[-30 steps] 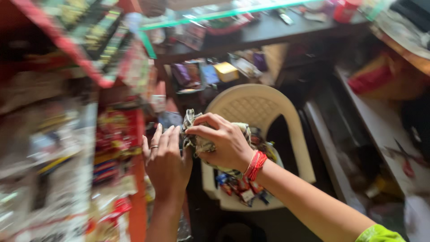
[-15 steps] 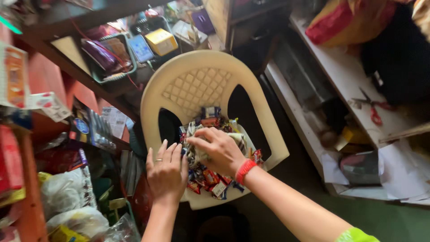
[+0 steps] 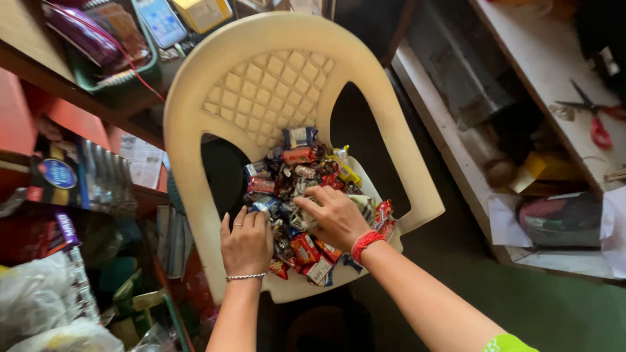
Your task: The person wipes various snack packets with a cloth and places them on a shelf. The person repeatedly picks up snack packets from a chair, wipes them with a cloth, and arranges them on a shelf.
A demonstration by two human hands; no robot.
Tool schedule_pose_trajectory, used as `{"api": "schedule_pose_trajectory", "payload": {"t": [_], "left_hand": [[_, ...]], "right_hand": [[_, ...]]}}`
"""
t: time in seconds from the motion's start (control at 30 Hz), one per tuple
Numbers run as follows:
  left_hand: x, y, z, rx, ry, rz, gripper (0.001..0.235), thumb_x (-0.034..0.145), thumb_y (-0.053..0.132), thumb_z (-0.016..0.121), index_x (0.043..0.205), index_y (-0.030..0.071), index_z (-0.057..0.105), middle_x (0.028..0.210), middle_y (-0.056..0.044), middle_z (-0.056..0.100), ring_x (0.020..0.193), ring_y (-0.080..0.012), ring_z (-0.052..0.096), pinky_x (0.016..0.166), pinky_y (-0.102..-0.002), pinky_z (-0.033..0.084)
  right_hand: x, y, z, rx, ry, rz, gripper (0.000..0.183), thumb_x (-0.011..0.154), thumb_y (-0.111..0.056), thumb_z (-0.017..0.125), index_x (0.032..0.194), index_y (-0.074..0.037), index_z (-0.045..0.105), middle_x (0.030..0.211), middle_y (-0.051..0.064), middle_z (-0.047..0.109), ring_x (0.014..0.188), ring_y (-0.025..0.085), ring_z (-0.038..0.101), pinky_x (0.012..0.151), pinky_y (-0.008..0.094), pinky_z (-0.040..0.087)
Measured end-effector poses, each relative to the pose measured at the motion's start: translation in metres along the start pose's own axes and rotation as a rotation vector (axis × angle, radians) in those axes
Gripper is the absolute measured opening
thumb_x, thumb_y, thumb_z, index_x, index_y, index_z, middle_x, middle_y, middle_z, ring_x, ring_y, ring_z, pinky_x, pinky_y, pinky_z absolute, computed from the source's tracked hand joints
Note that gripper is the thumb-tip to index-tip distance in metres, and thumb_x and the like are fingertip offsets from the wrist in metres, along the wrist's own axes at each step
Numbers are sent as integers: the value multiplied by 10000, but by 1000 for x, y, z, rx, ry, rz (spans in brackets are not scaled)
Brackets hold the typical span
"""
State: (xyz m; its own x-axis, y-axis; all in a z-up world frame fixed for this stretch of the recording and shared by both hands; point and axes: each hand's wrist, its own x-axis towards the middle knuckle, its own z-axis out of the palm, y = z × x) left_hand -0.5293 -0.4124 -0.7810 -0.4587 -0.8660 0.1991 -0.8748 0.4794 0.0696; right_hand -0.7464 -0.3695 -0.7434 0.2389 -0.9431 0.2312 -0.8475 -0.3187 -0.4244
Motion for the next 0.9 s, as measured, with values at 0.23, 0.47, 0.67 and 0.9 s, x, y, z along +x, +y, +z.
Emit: {"api": "schedule_pose_trajectory", "payload": {"t": [0.23, 0.47, 0.67, 0.9], "left_hand": [[5, 0, 84, -15, -74, 50, 232, 899, 237, 667, 1084, 106, 716, 1107, -71, 736, 1185, -234, 645, 1104, -510, 420], [14, 25, 146, -190, -476, -135, 727, 834, 361, 752, 1441, 107, 441, 1395, -124, 553, 1252, -317, 575, 1086, -544, 389], [9, 56, 190, -230, -791, -194, 882, 891, 358, 743, 1592, 196, 234, 1628, -122, 302, 1363, -336, 480, 1102, -526, 392], [-6, 72, 259, -168, -849, -106, 882, 900, 354, 739, 1591, 173, 222, 1662, -107, 241, 1456, -316, 354, 1135, -490, 372]], "right_hand": [[-25, 51, 46, -36, -45, 46, 583, 724, -86, 798, 1274, -110, 606, 1236, 113, 597, 1028, 296, 614, 882, 413, 526], [-33, 79, 65, 37, -89, 105, 678, 659, -109, 811, 1295, -87, 577, 1246, 145, 572, 1068, 353, 576, 916, 461, 486], [-34, 91, 86, 89, -121, 161, 700, 655, -100, 803, 1315, -93, 569, 1281, 146, 565, 1125, 371, 570, 950, 462, 480], [-50, 116, 123, 118, -149, 217, 698, 686, -133, 830, 1330, -108, 562, 1296, 142, 564, 1142, 363, 568, 965, 466, 474]]}}
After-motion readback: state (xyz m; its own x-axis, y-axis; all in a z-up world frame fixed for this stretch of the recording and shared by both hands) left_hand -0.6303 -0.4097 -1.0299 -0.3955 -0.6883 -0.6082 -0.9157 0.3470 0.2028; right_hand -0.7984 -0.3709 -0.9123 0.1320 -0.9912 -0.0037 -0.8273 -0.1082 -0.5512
